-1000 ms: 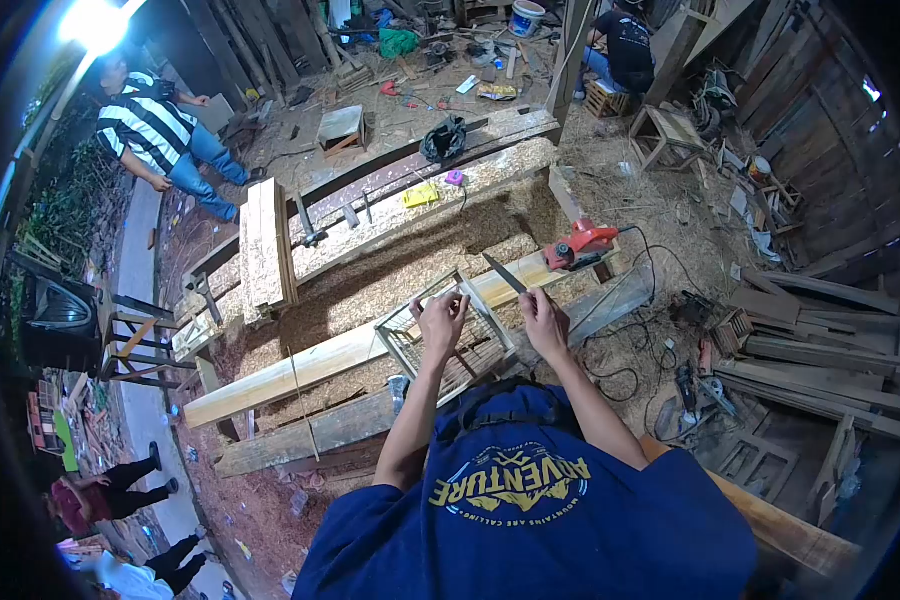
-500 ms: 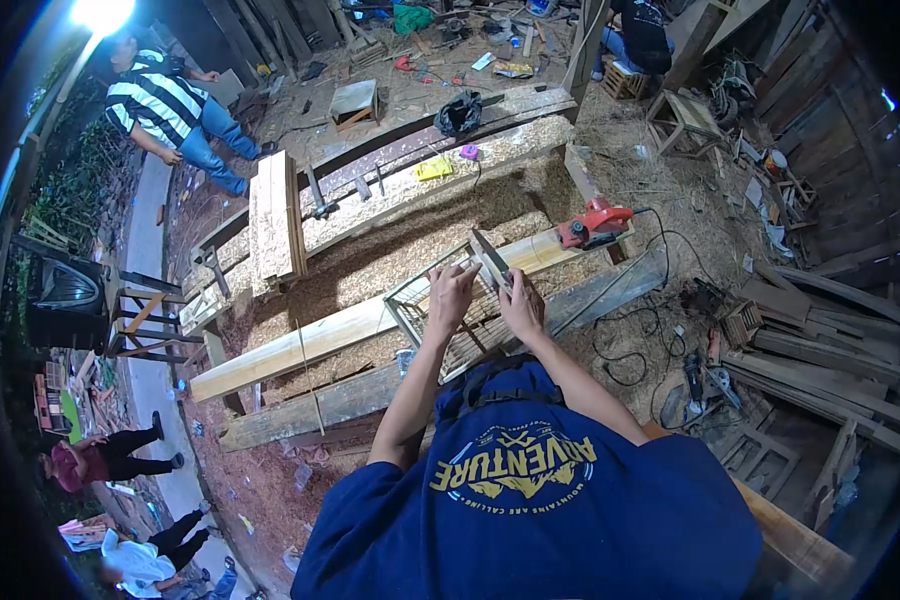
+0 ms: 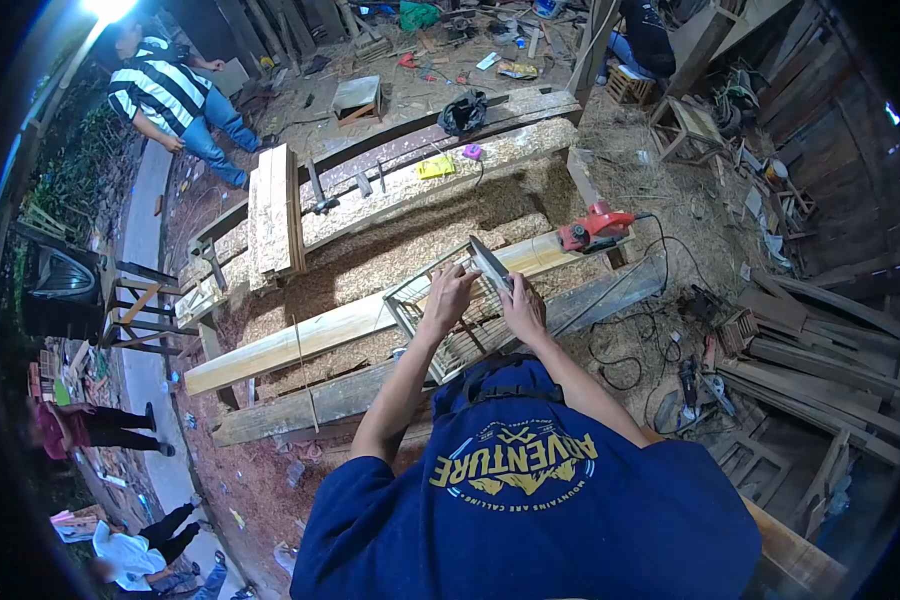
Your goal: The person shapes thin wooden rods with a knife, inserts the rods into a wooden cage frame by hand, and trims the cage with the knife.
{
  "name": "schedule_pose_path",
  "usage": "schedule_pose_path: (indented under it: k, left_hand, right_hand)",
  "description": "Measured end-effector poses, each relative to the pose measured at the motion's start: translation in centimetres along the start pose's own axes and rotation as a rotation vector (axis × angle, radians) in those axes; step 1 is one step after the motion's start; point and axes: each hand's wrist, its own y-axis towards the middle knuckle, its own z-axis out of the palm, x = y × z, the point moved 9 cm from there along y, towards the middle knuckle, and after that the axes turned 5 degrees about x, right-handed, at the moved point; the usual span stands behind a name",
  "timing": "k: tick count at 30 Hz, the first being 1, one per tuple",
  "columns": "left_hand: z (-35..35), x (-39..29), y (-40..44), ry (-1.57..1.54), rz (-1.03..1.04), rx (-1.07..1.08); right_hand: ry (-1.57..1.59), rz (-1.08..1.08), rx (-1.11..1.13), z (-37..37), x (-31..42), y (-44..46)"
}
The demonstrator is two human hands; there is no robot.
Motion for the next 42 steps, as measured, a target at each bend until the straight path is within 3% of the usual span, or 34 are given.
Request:
schedule_pose_path:
  k: [21, 33, 39, 42]
  left_hand:
    - [0.3, 0.0, 0.1, 0.001, 0.061, 0.050]
    - [-1.1, -0.6, 0.0, -0.087, 0.100, -0.066]
    - [-0.1, 0.4, -0.1, -0.075, 0.063, 0.004]
    - [-0.7, 0.2, -0.2, -0.053, 0.097, -0.080]
  right_hand:
    - [-0.003, 0.048, 0.073, 0.4, -0.7, 0.4]
    - [0.021, 0.019, 0.062, 0.3, -0.4, 0.4]
    - [0.025, 0.016, 0.044, 0.1, -0.4, 0.7]
    - [0.077, 0.056, 0.097, 0.6, -0.4, 0.7]
